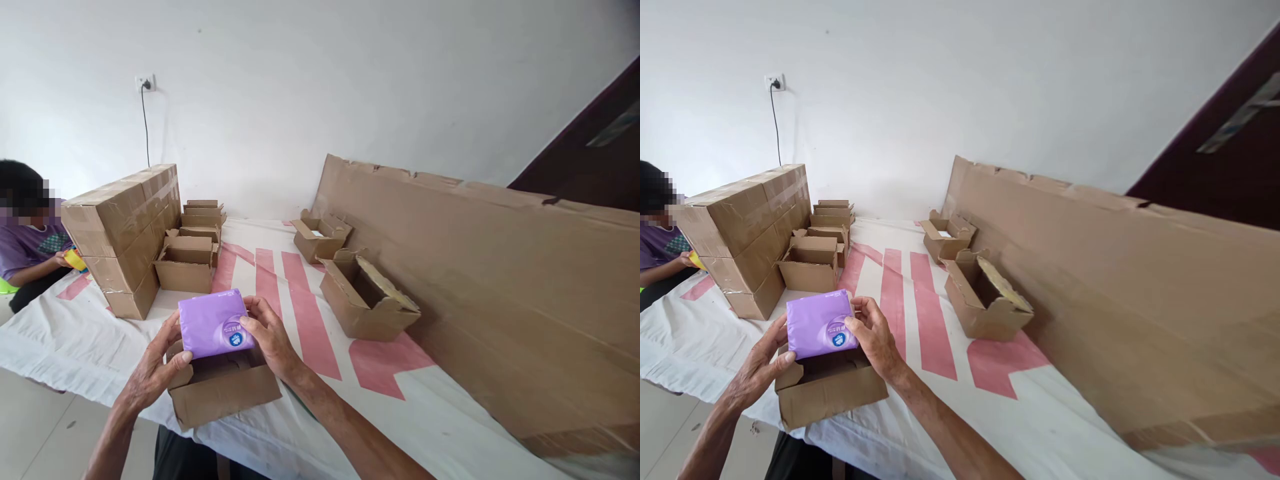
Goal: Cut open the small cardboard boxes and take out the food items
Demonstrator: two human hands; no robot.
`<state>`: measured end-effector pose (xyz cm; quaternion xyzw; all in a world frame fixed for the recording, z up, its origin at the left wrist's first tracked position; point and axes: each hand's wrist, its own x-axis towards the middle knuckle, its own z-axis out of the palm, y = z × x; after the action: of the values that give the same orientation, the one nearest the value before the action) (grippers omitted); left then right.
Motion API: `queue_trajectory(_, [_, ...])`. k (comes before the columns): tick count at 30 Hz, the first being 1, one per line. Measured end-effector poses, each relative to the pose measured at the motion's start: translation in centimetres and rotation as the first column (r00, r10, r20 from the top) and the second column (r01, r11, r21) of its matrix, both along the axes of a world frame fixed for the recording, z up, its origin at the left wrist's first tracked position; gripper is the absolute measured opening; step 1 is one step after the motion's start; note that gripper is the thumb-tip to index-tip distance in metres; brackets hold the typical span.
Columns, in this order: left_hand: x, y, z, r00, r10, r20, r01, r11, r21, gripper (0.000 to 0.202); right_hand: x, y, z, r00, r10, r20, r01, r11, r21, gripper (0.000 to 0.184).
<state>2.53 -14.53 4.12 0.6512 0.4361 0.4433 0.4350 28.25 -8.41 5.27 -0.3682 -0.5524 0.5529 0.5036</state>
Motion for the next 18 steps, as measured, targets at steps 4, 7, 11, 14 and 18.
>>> queue_trajectory(4, [0.4, 0.1, -0.3, 0.996, 0.010, 0.086, -0.006, 0.999, -0.042, 0.101, 0.1, -0.1, -0.3, 0.997, 0.069, -0.035, -0.069, 0.998, 0.014, 0.045])
queue_trajectory(7, [0.7, 0.2, -0.3, 0.993, 0.037, 0.112, -0.029, 0.997, -0.072, 0.120, 0.0, -0.1, -0.4, 0.989, 0.124, -0.079, -0.121, 0.992, 0.039, 0.052])
queue_trajectory(11, [0.2, 0.8, 0.4, 0.994, 0.109, 0.019, -0.107, 0.990, -0.093, 0.132, 0.1, 0.7, 0.3, 0.987, 0.155, -0.047, -0.152, 0.987, 0.047, 0.050])
queue_trajectory(14, [-0.2, 1.5, 1.5, 0.993, 0.115, 0.000, -0.114, 0.990, -0.078, 0.119, 0.0, 1.3, 1.4, 0.974, 0.222, 0.033, -0.224, 0.972, 0.066, 0.047])
queue_trajectory(18, [0.8, 2.3, 2.7, 0.996, 0.086, 0.034, -0.081, 0.987, -0.140, 0.108, -0.8, 1.6, 1.9, 0.964, 0.256, 0.065, -0.260, 0.964, 0.062, 0.056])
